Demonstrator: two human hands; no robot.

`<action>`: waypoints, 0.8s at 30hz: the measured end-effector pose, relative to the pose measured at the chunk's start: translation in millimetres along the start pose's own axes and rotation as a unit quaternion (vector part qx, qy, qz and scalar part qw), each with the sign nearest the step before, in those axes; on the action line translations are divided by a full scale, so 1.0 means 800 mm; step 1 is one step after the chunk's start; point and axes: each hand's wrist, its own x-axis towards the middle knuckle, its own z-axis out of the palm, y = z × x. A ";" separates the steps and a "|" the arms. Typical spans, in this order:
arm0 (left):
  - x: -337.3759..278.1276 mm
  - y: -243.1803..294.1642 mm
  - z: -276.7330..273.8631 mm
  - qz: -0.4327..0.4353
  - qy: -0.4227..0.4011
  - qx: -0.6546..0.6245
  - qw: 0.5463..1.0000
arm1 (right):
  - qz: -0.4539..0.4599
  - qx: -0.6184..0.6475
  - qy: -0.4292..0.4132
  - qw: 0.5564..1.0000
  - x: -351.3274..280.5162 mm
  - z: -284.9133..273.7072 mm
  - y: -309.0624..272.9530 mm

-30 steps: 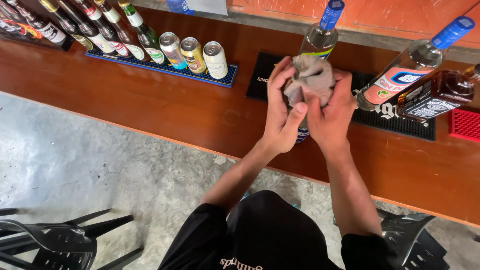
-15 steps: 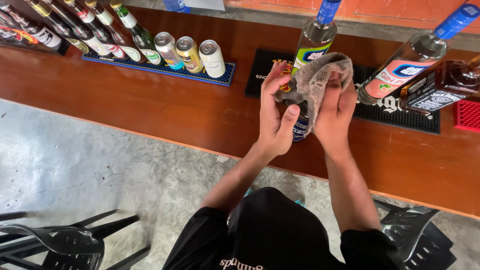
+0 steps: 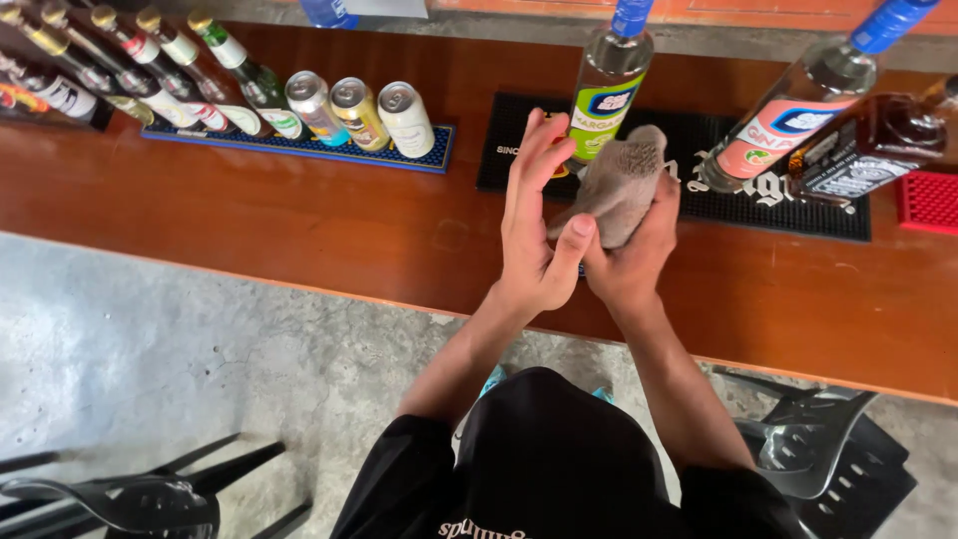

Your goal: Cleaning a bar counter by wiping down the surface and beverage bottles.

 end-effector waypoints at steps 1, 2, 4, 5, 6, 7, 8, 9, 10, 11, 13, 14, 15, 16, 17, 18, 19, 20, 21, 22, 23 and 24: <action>0.006 0.004 -0.001 0.012 -0.015 0.014 1.000 | -0.013 0.025 0.003 1.000 -0.007 0.004 0.007; 0.011 0.009 -0.001 0.025 -0.029 0.027 0.999 | -0.026 0.051 0.006 0.998 -0.013 0.008 0.013; 0.020 0.014 0.000 0.031 -0.050 0.022 0.998 | -0.039 0.082 0.003 0.996 -0.019 0.007 0.013; 0.025 0.016 0.002 0.035 -0.068 0.015 0.997 | -0.051 0.112 -0.003 0.992 -0.023 0.004 0.014; 0.029 0.019 0.003 0.037 -0.074 0.012 0.997 | -0.050 0.110 0.003 0.993 -0.029 0.003 0.016; 0.034 0.021 0.005 0.026 -0.091 -0.008 0.995 | -0.032 0.123 -0.007 0.992 -0.035 0.001 0.019; 0.039 0.024 0.007 0.015 -0.108 -0.028 0.994 | -0.014 0.138 -0.017 0.990 -0.041 -0.001 0.022; 0.040 0.024 0.008 0.018 -0.114 -0.031 0.993 | -0.014 0.135 -0.010 0.991 -0.068 0.004 0.051; 0.042 0.024 0.008 0.010 -0.121 -0.031 0.992 | 0.039 0.128 -0.035 0.990 -0.094 0.009 0.079; 0.045 0.023 0.010 0.002 -0.128 -0.032 0.991 | 0.092 0.122 -0.062 0.986 -0.120 0.015 0.108; 0.051 0.031 0.017 -0.011 -0.134 -0.029 0.991 | 0.101 0.085 -0.085 0.988 -0.133 0.010 0.122; 0.053 0.034 0.021 -0.027 -0.133 -0.024 0.990 | 0.110 0.049 -0.114 0.986 -0.141 0.009 0.129; 0.053 0.033 0.025 -0.027 -0.137 -0.026 0.990 | 0.112 0.047 -0.110 0.986 -0.146 0.008 0.134; 0.052 0.033 0.029 -0.035 -0.136 -0.014 0.990 | 0.115 0.082 -0.123 0.982 -0.151 0.007 0.139; 0.053 0.032 0.032 -0.042 -0.132 -0.002 0.990 | 0.115 0.118 -0.138 0.977 -0.154 0.008 0.144; 0.055 0.027 0.035 -0.041 -0.135 -0.003 0.990 | 0.116 0.117 -0.135 0.977 -0.136 0.004 0.130; 0.055 0.022 0.037 -0.055 -0.132 0.008 0.990 | 0.121 0.173 -0.142 0.967 -0.119 0.001 0.116; 0.056 0.016 0.040 -0.068 -0.129 0.018 0.989 | 0.125 0.228 -0.149 0.954 -0.102 -0.002 0.102; 0.055 0.013 0.042 -0.069 -0.132 0.018 0.989 | 0.127 0.228 -0.147 0.954 -0.078 -0.006 0.087; 0.054 0.009 0.044 -0.096 -0.123 -0.008 0.988 | 0.083 0.215 -0.150 0.961 -0.054 -0.009 0.071; 0.053 0.005 0.046 -0.125 -0.114 -0.033 0.985 | 0.040 0.202 -0.152 0.967 -0.031 -0.013 0.056; 0.052 0.004 0.045 -0.126 -0.116 -0.033 0.985 | 0.041 0.202 -0.151 0.967 -0.020 -0.013 0.042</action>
